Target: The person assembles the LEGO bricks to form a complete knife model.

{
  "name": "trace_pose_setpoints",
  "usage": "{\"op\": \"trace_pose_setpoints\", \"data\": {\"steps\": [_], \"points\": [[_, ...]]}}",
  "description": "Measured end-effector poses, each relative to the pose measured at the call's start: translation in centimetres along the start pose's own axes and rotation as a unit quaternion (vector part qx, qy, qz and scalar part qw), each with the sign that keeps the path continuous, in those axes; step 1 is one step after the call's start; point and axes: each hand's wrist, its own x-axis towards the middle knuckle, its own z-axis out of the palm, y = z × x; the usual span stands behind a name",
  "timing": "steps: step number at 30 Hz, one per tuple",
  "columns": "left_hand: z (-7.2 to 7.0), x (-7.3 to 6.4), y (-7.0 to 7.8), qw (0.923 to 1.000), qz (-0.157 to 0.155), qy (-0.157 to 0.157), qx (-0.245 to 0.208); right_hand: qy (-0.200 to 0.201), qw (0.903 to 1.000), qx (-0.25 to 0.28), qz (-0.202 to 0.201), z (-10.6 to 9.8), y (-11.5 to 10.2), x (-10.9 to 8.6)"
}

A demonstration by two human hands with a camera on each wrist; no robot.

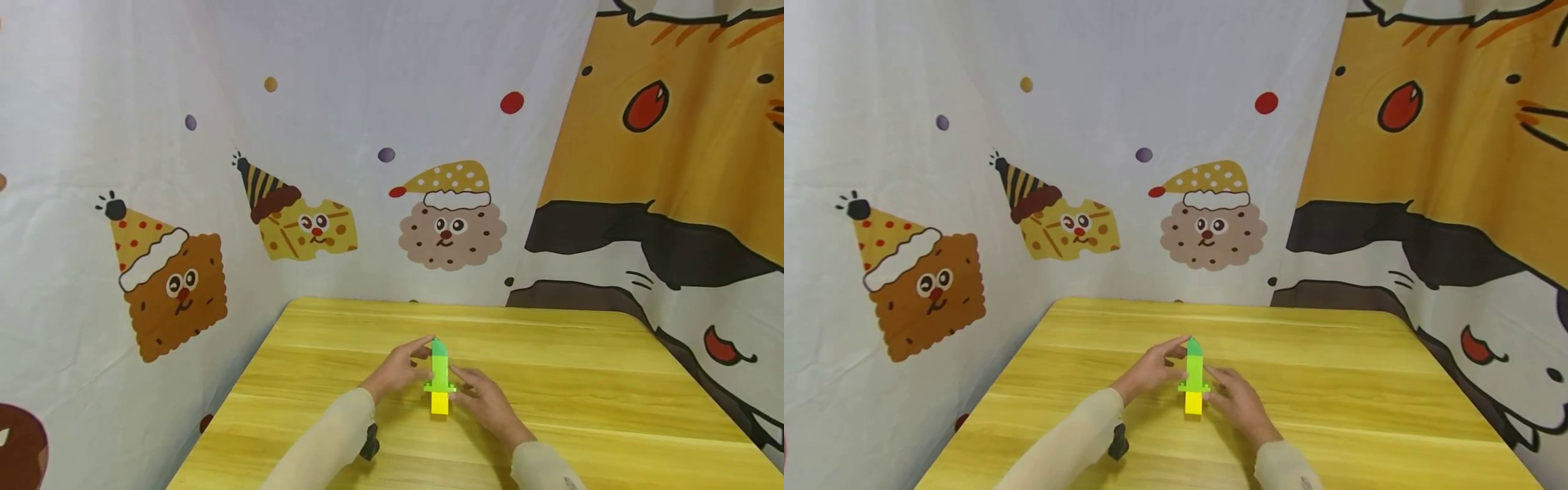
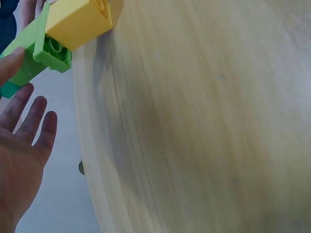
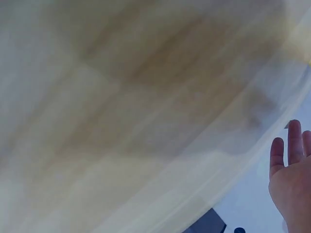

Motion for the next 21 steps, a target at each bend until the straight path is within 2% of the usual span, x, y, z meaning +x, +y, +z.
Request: {"op": "trace_pose_setpoints", "data": {"steps": [7, 15, 21], "points": [[-0.3, 0.1, -0.4, 0.9994, -0.019, -0.024, 0.015, -0.035, 0.9992, 0.006, -0.018, -0.4, -0.2, 0.1], [-0.5, 0.0, -1.0, 0.9965, -0.061, -0.052, 0.026, -0.066, 0.9976, -0.013, -0.016, -0.5, 0.0, 0.0], [-0.5, -0.1, -1.3, 0.9934, -0.082, -0.076, 0.025, -0.081, 0.9947, -0.038, -0.052, -0.4, 0.7, 0.1]]}}
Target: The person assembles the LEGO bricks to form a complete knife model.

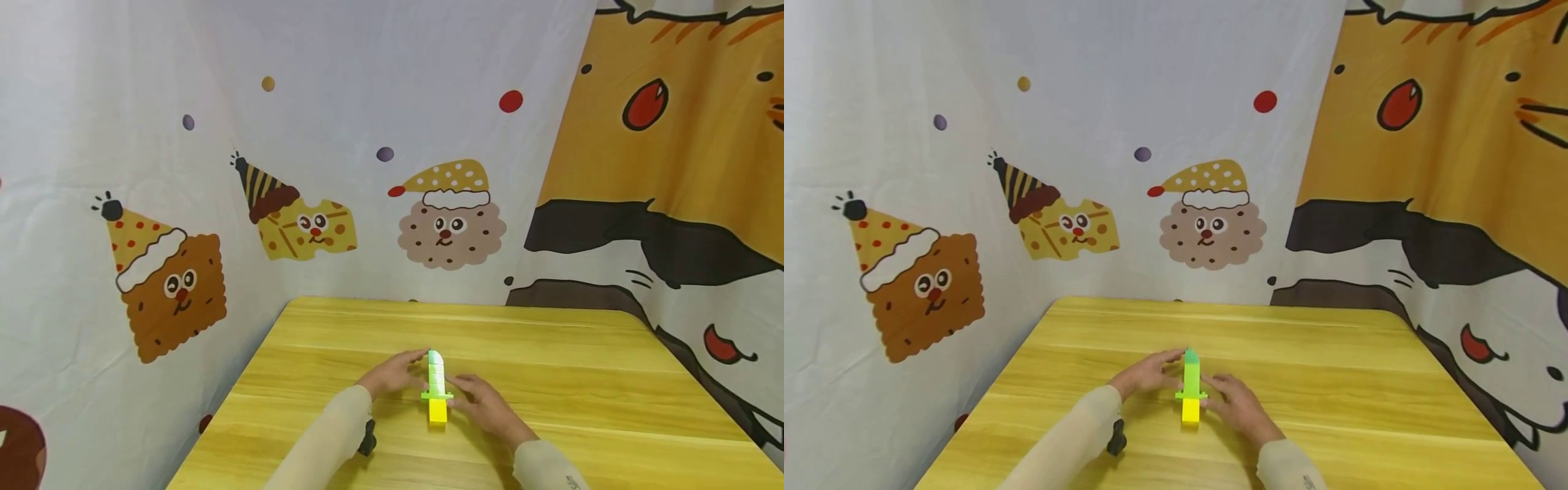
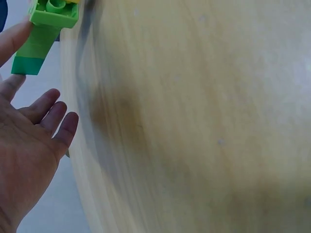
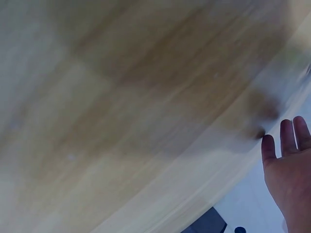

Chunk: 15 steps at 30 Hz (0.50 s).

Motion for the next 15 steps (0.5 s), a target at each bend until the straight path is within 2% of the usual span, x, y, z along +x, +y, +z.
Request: {"op": "trace_pose_setpoints", "data": {"steps": [5, 15], "points": [[0.03, -0.19, -0.27, 0.9998, -0.012, -0.012, -0.007, -0.014, 0.9999, -0.006, -0.007, 0.19, 0.17, -0.16], [0.57, 0.04, -0.76, 0.9998, -0.02, -0.006, 0.005, -0.011, 0.9987, -0.045, 0.02, 0.26, -0.41, -0.6]]}}
